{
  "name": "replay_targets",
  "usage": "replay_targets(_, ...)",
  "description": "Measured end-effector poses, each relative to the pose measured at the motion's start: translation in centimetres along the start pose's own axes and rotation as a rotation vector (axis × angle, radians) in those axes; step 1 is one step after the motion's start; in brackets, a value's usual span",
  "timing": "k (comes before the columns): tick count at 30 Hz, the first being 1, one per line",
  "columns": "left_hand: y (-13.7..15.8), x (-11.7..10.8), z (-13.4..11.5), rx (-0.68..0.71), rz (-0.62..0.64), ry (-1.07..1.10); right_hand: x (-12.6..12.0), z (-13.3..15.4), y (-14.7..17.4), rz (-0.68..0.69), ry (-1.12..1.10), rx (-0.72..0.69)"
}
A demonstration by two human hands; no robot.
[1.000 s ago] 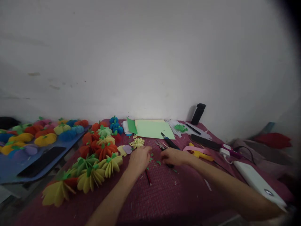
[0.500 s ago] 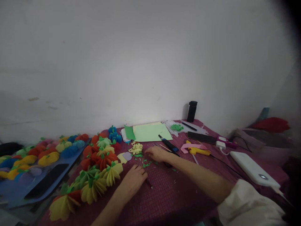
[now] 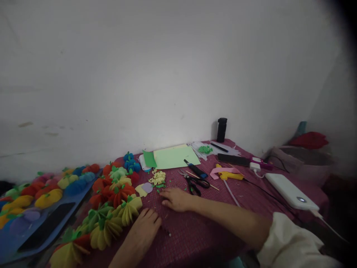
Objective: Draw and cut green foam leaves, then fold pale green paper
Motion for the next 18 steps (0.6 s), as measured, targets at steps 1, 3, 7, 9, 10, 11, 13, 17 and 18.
replay_targets(1, 0.2, -0.1, 0.0, -0.008, 0.020, 0.017, -0.5, -0.6, -0.2, -0.014, 0.000, 0.028)
replay_targets(3, 0.4, -0.3, -0.1, -0.019, 0.039, 0.059, -1.4, -2.1, 0.5, -0.053, 0.009, 0.135)
replay_targets(7, 0.0, -0.9, -0.5, -0.011, 0.040, 0.122, -1.8, -5.8, 4.0, -0.089, 0.036, 0.395)
replay_targets(9, -0.7, -1.1, -0.9, 0.000, 0.024, 0.132, -1.7, -7.2, 5.5, -0.079, 0.030, 0.481)
replay_targets(10, -1.1, -1.3, -1.1, 0.005, 0.011, 0.137, -1.5, -7.7, 6.0, -0.071, 0.020, 0.510)
replay_targets(11, -1.5, -1.4, -1.5, 0.011, -0.003, 0.144, -1.4, -8.1, 6.3, -0.061, 0.006, 0.529)
replay_targets(13, -2.5, -2.0, -2.5, 0.041, -0.033, 0.176, -1.2, -8.7, 6.4, -0.044, -0.035, 0.551)
replay_targets(17, -4.4, -3.3, -5.4, 0.192, -0.046, 0.304, -1.3, -9.8, 5.8, -0.037, -0.155, 0.570)
replay_targets(18, -4.9, -3.7, -6.2, 0.271, -0.033, 0.332, -1.4, -10.1, 5.7, -0.038, -0.196, 0.570)
Point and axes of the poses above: each hand's wrist, its own y-axis away from the middle knuckle, its own x-axis out of the palm, z = x × y, the point moved 1 cm from there along -y, towards the middle knuckle, and after that the axes turned 8 degrees about z, right-handed, at the moved point
